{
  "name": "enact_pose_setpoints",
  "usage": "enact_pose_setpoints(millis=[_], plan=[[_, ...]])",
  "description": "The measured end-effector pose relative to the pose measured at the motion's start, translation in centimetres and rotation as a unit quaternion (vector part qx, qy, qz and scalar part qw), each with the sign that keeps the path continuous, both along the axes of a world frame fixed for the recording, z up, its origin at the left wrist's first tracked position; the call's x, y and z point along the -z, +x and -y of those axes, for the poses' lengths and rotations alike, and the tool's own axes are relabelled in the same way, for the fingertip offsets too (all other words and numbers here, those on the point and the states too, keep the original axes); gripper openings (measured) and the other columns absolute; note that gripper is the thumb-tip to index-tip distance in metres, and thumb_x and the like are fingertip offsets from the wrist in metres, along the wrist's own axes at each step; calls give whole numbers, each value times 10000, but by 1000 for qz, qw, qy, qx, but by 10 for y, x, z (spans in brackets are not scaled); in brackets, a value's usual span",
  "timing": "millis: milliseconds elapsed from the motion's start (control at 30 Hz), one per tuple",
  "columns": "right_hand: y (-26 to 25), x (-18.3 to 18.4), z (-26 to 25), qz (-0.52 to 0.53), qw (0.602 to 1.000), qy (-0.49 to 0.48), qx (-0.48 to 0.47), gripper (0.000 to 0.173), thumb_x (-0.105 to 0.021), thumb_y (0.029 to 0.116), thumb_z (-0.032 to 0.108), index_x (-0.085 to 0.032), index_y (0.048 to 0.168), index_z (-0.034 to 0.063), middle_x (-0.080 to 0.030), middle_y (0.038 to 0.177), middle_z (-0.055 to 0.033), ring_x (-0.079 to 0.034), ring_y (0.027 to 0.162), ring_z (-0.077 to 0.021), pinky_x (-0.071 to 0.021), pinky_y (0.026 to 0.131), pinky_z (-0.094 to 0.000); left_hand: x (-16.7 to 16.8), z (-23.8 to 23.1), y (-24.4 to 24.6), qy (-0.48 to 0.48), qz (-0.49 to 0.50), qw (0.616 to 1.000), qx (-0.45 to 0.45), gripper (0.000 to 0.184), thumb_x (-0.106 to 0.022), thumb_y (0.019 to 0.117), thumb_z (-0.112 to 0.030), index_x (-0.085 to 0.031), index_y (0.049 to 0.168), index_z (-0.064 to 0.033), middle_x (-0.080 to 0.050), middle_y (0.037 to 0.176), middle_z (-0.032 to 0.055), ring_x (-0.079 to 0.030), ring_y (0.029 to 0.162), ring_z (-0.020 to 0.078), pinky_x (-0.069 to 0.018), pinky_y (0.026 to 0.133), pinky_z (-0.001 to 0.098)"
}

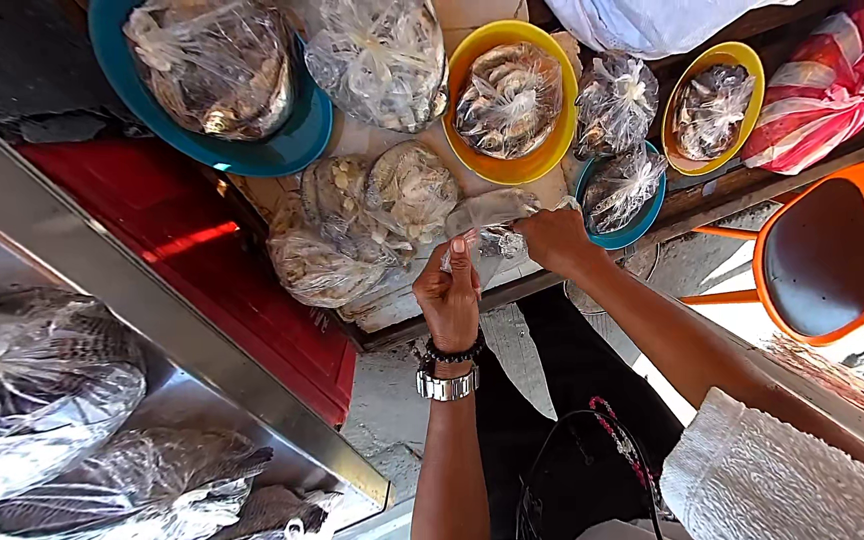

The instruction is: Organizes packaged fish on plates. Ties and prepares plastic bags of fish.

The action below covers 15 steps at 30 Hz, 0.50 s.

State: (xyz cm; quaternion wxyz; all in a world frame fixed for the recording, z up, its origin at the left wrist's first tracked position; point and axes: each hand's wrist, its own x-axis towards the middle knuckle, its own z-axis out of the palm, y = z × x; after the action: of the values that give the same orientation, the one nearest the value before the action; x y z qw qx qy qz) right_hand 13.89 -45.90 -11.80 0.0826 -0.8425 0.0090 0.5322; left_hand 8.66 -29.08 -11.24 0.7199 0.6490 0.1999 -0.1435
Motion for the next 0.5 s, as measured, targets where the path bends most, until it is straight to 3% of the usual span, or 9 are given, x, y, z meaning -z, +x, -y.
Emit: enact_pose_setpoints(millis=[67,167,233,333,500], plan=[[-4,11,-8,-5,1000,0,8,302,-531,1011,61,-691,1264,89,-696,1148,-248,-671,1048,-470,-516,774,-646,4,3,-8,-8,-15,1000,-14,233,-521,1079,-218,-724,1106,-106,-569,634,-96,-459,449,-4,-413,421,149],[-5,38,-20,-2,1000,7,9,198,-548,990,11,-681,1129,-36,-668,1141,-294,-654,1071,-492,-516,793,-650,9,6,-6,0,-13,1000,-15,223,-530,1076,-217,-729,1093,-117,-570,637,-107,-467,460,-13,-418,434,141],[-2,49,-27,-4,1000,9,-3,177,-562,976,-8,-677,1101,-58,-671,1145,-296,-650,1090,-493,-514,812,-651,12,7,-3,23,-5,1000,1,204,-538,1074,-215,-724,1086,-131,-556,624,-118,-470,462,-23,-418,436,132],[3,58,-33,8,1000,2,1,178,-567,987,5,-677,1107,-66,-674,1154,-293,-654,1088,-492,-513,818,-655,15,4,2,47,-3,999,17,191,-549,1070,-188,-714,1095,-96,-555,621,-112,-471,465,-25,-417,443,133],[1,64,-18,29,1000,6,-4,274,-615,1008,202,-676,1173,-9,-684,1152,-276,-660,1080,-480,-506,823,-658,12,-4,-2,46,-11,998,41,185,-552,1071,-287,-706,1102,-189,-468,551,-73,-385,378,14,-349,359,148]])
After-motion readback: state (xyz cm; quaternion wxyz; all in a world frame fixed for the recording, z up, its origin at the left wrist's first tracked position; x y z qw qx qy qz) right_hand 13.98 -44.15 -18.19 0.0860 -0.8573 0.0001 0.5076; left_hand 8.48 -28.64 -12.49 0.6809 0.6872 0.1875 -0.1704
